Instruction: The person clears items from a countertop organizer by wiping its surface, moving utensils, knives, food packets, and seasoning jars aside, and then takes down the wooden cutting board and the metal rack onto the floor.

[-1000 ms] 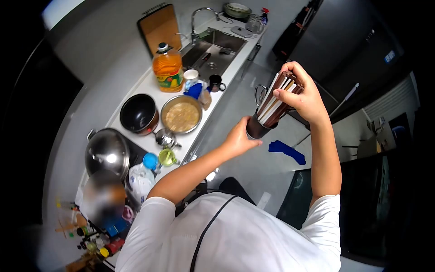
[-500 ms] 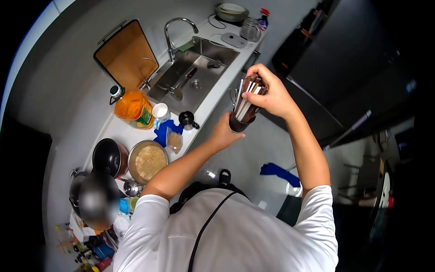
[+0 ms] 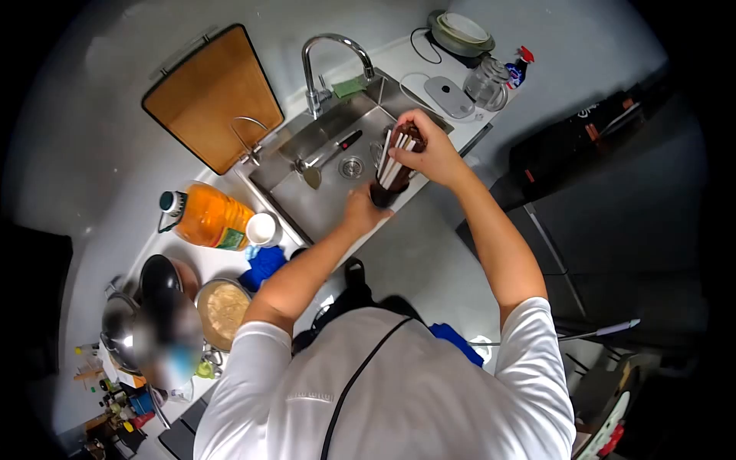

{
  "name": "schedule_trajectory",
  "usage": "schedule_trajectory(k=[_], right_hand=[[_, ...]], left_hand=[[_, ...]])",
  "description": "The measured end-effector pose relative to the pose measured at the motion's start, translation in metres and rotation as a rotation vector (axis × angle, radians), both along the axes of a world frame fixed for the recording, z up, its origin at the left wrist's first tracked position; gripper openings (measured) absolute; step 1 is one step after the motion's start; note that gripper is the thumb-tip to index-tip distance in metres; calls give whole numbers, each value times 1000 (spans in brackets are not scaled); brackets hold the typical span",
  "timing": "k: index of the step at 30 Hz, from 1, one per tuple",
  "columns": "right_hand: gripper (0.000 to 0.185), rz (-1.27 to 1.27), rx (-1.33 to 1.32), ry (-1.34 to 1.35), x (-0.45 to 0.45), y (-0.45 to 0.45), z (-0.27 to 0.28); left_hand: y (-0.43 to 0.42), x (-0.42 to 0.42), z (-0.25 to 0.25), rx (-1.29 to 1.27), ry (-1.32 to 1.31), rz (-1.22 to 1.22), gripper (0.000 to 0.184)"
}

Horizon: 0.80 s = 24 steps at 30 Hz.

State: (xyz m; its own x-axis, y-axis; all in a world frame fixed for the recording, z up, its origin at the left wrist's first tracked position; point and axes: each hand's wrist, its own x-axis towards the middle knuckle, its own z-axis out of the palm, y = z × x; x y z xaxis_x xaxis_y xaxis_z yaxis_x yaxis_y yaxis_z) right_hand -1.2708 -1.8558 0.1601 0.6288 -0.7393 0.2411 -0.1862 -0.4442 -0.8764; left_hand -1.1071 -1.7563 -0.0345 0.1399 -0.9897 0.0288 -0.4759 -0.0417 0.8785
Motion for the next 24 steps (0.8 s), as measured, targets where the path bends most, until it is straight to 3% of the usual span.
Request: schedule_trajectory(k=[3,7,16,20,24], right_hand=[[46,2,29,23,5,-50,-23],[49,-22,34,-27,6,-110,-63],[41,41,107,20,22,-237,-177],[40,96,105,5,26,-274,-249],[39,94,104,51,22,-295,-290]], left_hand=[[-43,-2,-4,-89,-199,63,78],[-96,-4,-15,78,-143,76,77],[-226,-17,-146,130,-202,322,71],[-269,-33,-196,292,-169,492,70],[-293,-43,-236,375,-90,514,68]])
